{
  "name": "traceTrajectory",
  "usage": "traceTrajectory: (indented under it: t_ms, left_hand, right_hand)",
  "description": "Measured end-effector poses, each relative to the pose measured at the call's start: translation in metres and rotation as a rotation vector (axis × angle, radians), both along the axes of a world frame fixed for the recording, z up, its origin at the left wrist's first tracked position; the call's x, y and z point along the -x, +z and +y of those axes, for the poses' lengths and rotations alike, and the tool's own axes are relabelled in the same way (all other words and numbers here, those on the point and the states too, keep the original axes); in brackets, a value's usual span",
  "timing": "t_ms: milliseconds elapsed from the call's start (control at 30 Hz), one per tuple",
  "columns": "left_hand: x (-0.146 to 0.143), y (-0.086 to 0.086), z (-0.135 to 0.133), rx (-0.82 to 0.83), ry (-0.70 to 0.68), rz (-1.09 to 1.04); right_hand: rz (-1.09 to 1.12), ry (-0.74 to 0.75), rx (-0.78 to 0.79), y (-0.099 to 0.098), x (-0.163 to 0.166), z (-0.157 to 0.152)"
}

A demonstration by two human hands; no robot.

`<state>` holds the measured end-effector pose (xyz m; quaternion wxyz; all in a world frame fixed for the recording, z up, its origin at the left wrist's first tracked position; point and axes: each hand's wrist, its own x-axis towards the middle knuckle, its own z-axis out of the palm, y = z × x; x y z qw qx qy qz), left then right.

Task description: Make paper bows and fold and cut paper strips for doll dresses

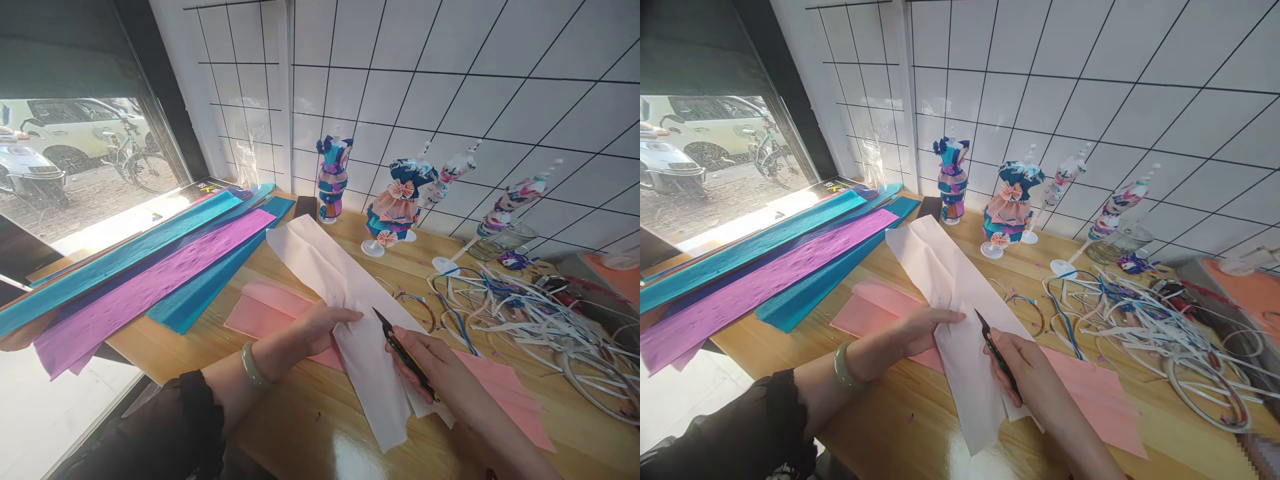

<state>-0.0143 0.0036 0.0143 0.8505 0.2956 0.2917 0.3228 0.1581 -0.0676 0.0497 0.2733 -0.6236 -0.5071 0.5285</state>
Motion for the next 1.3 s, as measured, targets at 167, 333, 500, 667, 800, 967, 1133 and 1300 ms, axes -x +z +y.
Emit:
traceTrajectory:
  t_ms: [167, 333, 500, 667, 800, 967, 1133, 1300]
  left_hand:
    - [0.000, 0.001, 0.000, 0.009, -0.013, -0.005]
    - [0.001, -0.001, 0.000, 0.002, -0.023, -0.016]
    - [0.001, -0.002, 0.000, 0.016, -0.030, -0.035]
    - [0.001, -0.001, 0.000, 0.035, -0.011, -0.022]
    - [0.001, 0.000, 0.000, 0.035, -0.003, 0.011]
    - [0.001, 0.004, -0.001, 0.022, -0.040, -0.004]
    - [0.002, 0.006, -0.002, 0.018, -0.049, -0.008]
    - [0.002, 0.005, -0.001, 0.030, -0.038, -0.019]
  right_hand:
    - [0.029, 0.003, 0.001, -0.006, -0.003, 0.000]
    - [0.026, 0.002, 0.012, -0.007, -0.004, -0.001]
    - [0.003, 0.006, 0.009, -0.004, -0.003, -0.001]
    - [0.015, -0.013, 0.028, -0.003, -0.001, 0.001]
    - [0.050, -0.004, 0.014, 0.002, 0.003, 0.002]
    - [0.047, -0.011, 0.016, 0.005, 0.008, 0.004]
    - [0.071, -0.050, 0.040, 0.004, 0.010, 0.007]
    - [0.076, -0.037, 0.016, 0.003, 0.011, 0.009]
